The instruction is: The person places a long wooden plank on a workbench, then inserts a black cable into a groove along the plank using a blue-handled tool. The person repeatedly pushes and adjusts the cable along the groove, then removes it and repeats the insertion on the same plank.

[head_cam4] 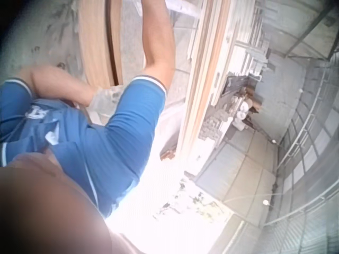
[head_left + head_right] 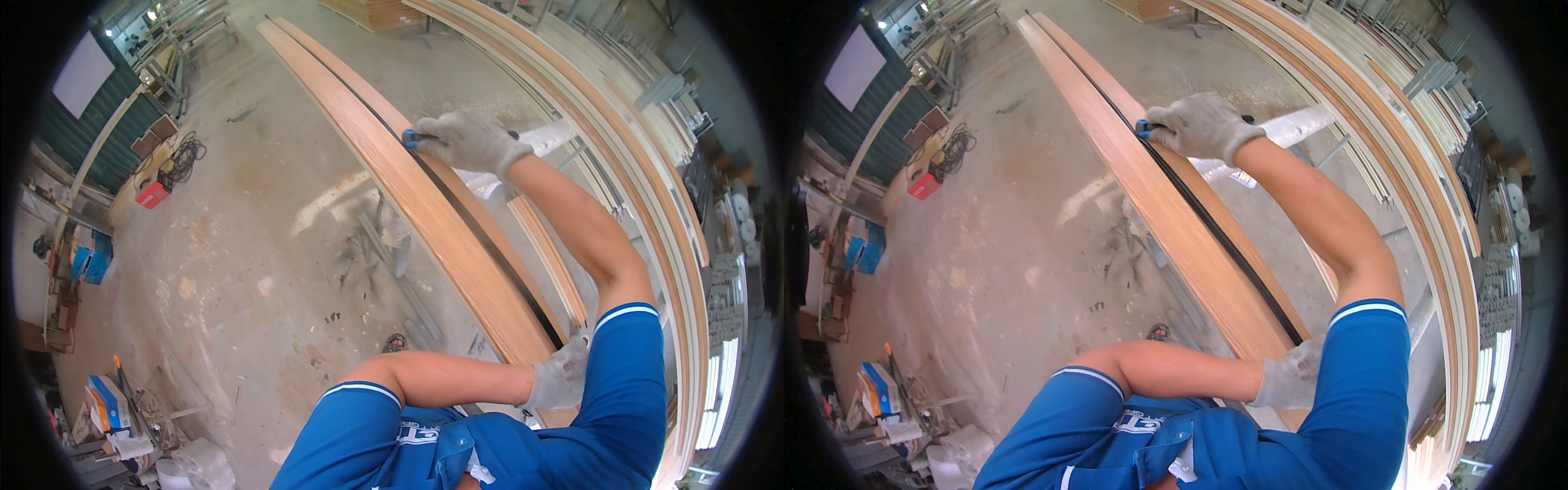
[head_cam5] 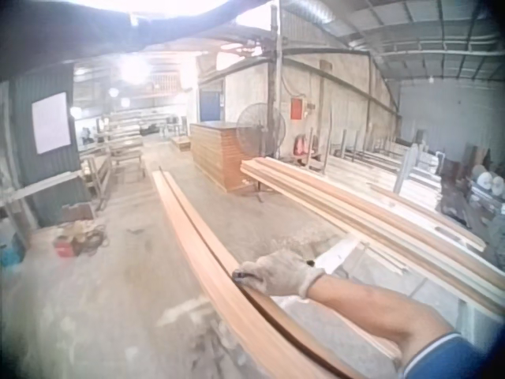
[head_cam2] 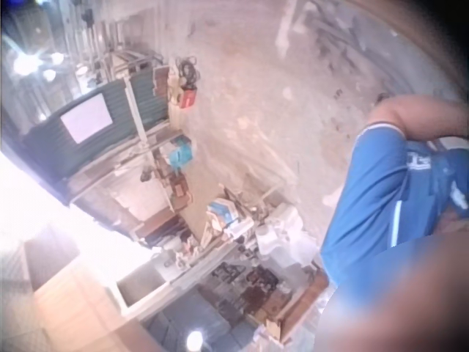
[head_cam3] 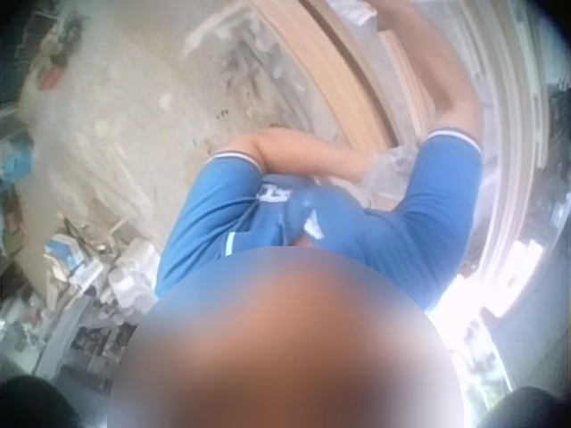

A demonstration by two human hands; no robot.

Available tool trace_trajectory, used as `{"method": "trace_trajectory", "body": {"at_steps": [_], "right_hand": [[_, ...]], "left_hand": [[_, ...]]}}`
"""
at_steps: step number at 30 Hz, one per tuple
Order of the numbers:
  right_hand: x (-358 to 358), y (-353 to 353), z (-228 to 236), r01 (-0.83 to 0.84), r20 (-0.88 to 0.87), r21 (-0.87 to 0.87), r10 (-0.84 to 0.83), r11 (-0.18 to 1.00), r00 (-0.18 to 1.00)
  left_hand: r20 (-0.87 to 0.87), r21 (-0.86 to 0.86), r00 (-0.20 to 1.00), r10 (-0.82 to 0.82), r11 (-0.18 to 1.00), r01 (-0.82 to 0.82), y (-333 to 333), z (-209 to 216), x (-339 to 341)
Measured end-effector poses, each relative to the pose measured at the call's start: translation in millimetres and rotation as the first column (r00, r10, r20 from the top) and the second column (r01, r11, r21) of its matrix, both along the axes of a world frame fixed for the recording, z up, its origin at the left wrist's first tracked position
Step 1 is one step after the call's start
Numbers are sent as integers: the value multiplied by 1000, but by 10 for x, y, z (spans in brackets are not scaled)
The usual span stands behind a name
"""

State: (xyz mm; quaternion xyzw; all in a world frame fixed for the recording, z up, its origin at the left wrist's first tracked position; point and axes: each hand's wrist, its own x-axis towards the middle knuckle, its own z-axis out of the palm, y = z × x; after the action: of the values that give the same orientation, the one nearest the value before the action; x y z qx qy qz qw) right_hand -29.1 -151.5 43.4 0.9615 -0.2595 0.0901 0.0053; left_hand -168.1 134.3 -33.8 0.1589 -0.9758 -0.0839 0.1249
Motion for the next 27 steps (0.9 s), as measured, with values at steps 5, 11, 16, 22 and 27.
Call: {"method": "trace_trajectory", "body": {"at_steps": [5, 11, 16, 22, 27], "right_hand": [[-693, 570, -32, -192, 127, -48, 196, 980, 972], [-1608, 1523, 182, -63, -98, 27, 65, 998, 993], [-2245, 1983, 272, -36, 10, 229, 35, 973, 999], [-3337, 2614, 272, 266, 130, 814, -607, 517, 784], [-4228, 3540, 242, 492, -268, 845, -629, 211, 730]], "left_hand": [[-116, 48, 992, 41, 998, -36, -26, 110, 146], [-365, 17, 924, 117, 993, -119, -24, 87, 188], [-142, 287, 988, 56, 958, -13, -158, 202, 254], [-223, 306, 970, 97, 952, -25, -263, 367, 262], [-324, 332, 926, 194, 940, -81, -330, 471, 275]]}}
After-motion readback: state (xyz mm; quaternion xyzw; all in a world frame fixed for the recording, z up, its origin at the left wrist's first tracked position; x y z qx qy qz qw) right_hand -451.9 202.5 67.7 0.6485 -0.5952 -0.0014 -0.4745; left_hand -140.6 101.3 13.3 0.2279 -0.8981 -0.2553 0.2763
